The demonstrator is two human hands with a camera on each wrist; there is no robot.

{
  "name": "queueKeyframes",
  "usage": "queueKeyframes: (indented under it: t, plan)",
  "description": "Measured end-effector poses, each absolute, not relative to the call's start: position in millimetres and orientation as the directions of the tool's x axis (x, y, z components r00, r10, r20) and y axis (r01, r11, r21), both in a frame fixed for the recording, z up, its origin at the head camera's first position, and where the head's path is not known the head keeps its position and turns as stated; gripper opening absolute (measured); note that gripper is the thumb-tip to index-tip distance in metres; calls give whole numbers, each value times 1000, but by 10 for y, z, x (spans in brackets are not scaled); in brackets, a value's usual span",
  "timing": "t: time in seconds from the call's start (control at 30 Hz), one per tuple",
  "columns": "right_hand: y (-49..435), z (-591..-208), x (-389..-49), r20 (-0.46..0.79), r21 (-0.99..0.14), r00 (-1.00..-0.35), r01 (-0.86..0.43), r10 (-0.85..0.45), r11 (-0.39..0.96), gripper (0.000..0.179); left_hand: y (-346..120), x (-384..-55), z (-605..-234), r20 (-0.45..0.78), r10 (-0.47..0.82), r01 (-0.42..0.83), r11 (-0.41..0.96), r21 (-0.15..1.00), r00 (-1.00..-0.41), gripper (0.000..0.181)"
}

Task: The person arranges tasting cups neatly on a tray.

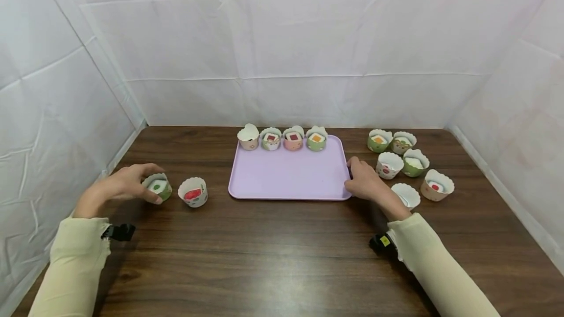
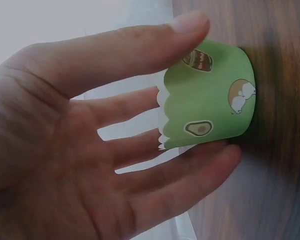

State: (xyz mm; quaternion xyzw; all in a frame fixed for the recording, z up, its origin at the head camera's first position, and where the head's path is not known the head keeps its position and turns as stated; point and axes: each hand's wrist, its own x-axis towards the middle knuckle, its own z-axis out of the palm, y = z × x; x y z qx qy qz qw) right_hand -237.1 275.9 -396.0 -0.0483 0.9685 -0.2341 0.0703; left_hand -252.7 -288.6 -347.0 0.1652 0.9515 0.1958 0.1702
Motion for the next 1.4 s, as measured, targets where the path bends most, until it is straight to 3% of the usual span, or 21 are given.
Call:
queueKeyframes:
  t: [0.6, 1.4]
  plan:
    - [2743, -3942, -2366, -119, -456, -985, -57, -125, 888, 56, -2876, -2523, -3497, -248, 384, 248, 862, 442, -889, 57]
    - [2723, -3939, -2365, -129, -448, -985, -48, -118, 893, 55, -2830, -2536, -3505, -129, 306, 236, 890, 390, -943, 67]
